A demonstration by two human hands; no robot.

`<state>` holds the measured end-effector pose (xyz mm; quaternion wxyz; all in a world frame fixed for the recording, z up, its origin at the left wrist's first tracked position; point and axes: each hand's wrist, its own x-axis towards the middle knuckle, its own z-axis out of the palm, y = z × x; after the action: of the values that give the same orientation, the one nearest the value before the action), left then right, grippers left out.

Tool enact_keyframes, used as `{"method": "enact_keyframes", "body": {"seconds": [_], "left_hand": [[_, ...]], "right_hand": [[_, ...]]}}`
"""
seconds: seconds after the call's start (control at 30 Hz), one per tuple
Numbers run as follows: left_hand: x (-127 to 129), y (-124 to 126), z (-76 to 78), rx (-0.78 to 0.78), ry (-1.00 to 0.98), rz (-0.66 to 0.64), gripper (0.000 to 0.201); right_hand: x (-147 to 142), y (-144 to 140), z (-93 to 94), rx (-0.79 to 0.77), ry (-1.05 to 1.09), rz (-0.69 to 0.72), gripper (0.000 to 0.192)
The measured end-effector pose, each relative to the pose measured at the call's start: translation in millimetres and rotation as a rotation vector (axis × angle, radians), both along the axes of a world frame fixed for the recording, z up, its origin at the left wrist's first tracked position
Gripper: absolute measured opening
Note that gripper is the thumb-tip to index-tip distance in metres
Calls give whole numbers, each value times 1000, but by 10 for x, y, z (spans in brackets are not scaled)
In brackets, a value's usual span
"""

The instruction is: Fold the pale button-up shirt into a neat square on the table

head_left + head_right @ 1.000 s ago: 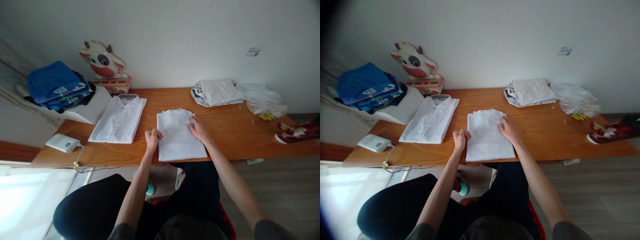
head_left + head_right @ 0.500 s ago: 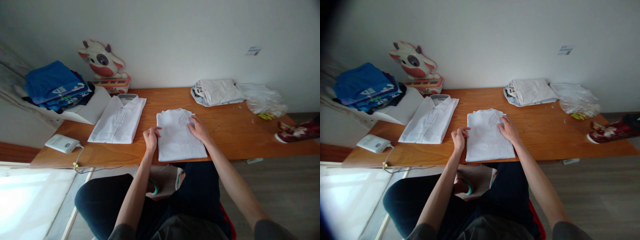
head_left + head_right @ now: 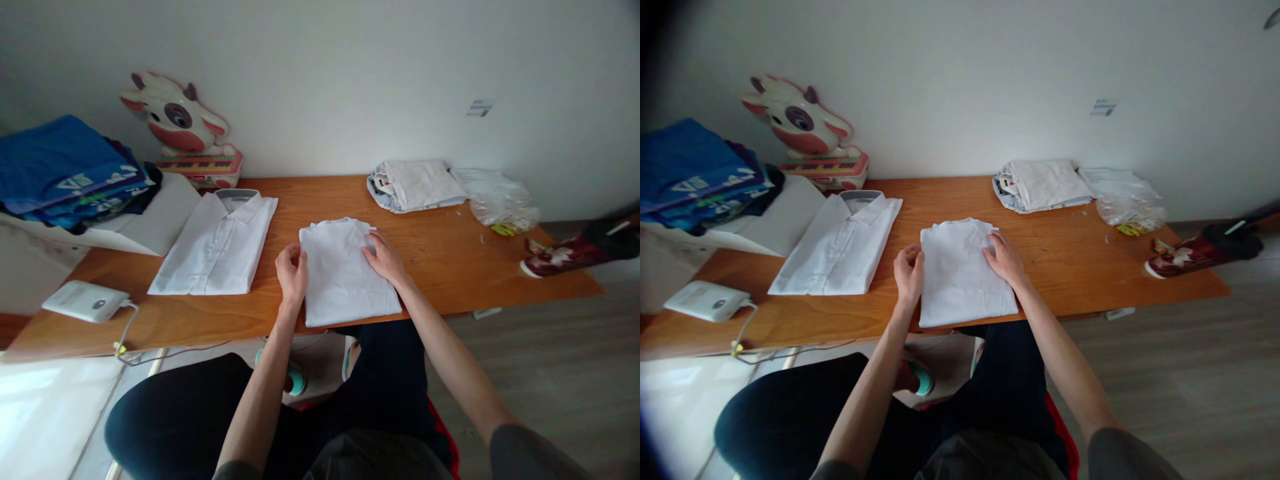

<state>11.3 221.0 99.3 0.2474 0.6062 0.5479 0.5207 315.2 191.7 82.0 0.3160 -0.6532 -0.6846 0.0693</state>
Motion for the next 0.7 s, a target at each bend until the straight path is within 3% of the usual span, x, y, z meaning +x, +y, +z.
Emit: {"method": "enact_keyframes", "body": {"seconds": [0.1,0.17,0.27,0.33,0.43,0.53,0.7], "left_hand": [[36,25,-55,1,166,6,36],[67,9,-79,3,241,2,38],[96,-29,-87,10,335,-10,42],[88,-13,-64,-5,393,0,44],[37,161,23,-116,446,26,44],[-18,504,126,-326,405,-57,45],[-51,1047,116,-407,299,-160,35]], "right_hand": [[11,8,0,37,57,-43,57],[26,16,-2,84,98,-163,61],[56,30,-10,74,85,-390,56],[80,47,-17,28,42,-432,50],[120,87,-16,-29,23,-387,41],[152,142,6,-79,105,-321,32],[164,256,78,-106,598,-139,29]]}}
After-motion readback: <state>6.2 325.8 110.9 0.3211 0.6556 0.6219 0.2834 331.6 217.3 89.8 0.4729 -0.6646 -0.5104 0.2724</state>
